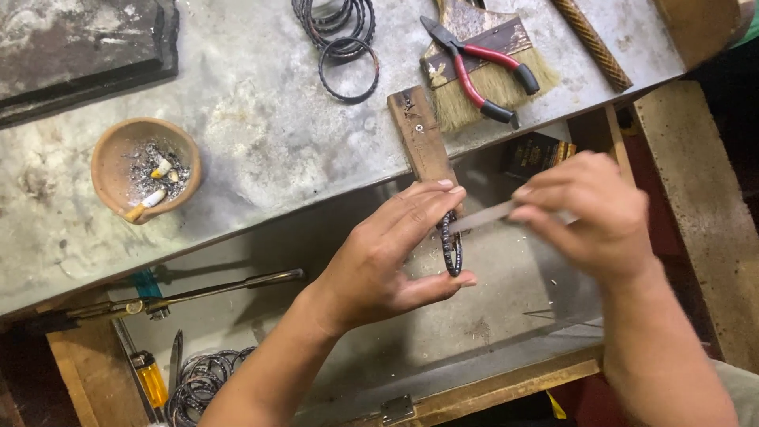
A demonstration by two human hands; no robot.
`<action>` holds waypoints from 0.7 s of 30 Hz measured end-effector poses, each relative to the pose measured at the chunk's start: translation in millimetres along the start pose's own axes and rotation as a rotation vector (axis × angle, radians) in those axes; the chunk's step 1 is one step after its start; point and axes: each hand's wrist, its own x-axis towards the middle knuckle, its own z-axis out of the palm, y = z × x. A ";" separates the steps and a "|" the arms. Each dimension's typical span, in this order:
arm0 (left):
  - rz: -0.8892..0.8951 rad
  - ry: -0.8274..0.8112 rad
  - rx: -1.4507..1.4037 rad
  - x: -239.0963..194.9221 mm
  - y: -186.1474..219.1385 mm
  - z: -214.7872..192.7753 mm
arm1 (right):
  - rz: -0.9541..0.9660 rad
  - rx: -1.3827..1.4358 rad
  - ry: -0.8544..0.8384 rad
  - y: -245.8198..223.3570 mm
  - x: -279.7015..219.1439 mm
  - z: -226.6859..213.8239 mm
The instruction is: Filing a metal bangle to smooth the surface and joints at a jewelry workbench.
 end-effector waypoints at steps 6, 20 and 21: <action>-0.152 0.109 0.026 -4.5 11.6 -0.2 | 0.249 0.016 0.148 -12.7 -2.1 -21.4; -0.153 0.325 -0.016 -158.6 9.0 81.8 | 1.090 0.884 -0.152 -137.6 -52.3 34.3; -0.075 0.357 0.008 -159.4 8.0 87.0 | 1.111 1.068 -0.173 -147.3 -58.8 46.4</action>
